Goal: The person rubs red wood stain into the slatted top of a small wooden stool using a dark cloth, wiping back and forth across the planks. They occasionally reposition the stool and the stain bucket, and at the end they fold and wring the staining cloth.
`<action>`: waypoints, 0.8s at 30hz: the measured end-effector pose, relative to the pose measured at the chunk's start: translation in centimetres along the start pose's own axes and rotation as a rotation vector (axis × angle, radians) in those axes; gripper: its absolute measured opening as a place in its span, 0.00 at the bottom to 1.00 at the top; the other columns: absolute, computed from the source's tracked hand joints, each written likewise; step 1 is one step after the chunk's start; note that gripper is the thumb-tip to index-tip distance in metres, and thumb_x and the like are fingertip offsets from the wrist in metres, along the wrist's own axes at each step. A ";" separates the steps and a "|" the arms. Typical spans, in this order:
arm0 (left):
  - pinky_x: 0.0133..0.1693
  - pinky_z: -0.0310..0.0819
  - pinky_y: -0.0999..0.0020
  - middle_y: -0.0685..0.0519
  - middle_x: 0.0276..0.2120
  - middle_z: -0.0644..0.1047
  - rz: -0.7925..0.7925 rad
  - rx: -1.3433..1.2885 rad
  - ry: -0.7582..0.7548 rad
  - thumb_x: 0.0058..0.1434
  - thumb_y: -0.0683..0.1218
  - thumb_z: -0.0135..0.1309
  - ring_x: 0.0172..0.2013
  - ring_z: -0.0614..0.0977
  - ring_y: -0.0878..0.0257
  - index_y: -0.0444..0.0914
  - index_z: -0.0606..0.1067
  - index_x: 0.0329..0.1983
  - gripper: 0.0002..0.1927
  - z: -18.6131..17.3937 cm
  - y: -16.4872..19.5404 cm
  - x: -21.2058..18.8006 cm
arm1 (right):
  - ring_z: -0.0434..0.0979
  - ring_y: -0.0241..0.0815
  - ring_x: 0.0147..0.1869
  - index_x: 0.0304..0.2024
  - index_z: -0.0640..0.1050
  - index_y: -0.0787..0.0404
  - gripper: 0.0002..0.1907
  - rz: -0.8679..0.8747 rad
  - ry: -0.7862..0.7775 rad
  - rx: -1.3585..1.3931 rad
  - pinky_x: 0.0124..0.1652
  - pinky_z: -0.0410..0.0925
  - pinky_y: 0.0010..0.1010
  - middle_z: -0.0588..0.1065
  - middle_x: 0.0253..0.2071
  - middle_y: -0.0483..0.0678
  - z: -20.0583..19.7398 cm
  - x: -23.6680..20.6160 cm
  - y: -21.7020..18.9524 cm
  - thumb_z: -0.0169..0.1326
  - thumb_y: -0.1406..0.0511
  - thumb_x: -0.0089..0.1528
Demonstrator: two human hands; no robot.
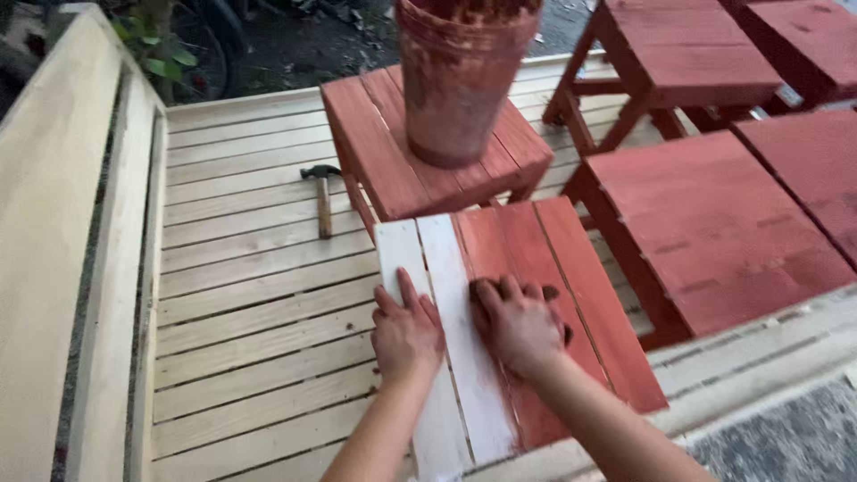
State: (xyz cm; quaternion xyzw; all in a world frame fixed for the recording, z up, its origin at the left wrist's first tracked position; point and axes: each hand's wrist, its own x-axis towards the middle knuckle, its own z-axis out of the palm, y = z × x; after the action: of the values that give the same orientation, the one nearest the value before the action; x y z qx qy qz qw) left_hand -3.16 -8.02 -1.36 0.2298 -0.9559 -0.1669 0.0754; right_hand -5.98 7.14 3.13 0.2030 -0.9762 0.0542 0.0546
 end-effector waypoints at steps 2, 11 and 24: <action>0.41 0.79 0.49 0.29 0.64 0.60 -0.010 0.000 -0.058 0.69 0.56 0.38 0.45 0.78 0.42 0.40 0.54 0.75 0.33 -0.5 0.0 0.0 | 0.74 0.59 0.55 0.54 0.75 0.47 0.19 0.004 -0.017 -0.026 0.46 0.70 0.56 0.73 0.52 0.49 0.7 4.0 0.0 0.50 0.51 0.63; 0.44 0.78 0.50 0.30 0.65 0.58 -0.034 0.015 -0.201 0.70 0.57 0.36 0.49 0.75 0.43 0.39 0.49 0.76 0.35 -1.6 0.0 1.0 | 0.71 0.63 0.59 0.53 0.75 0.47 0.20 0.054 0.012 -0.064 0.48 0.69 0.60 0.71 0.57 0.50 2.4 17.0 -0.7 0.50 0.49 0.63; 0.43 0.78 0.45 0.34 0.59 0.64 -0.036 -0.048 -0.092 0.69 0.56 0.38 0.50 0.75 0.42 0.42 0.56 0.75 0.32 -1.4 -0.1 0.9 | 0.71 0.62 0.57 0.57 0.73 0.45 0.20 0.047 0.047 0.017 0.47 0.71 0.57 0.71 0.55 0.52 2.4 6.3 -0.3 0.50 0.52 0.64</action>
State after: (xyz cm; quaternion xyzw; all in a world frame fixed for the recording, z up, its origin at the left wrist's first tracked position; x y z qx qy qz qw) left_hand -3.64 -8.93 -0.05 0.2373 -0.9497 -0.2017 0.0339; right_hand -11.80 4.11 1.56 0.1792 -0.9786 0.0685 0.0746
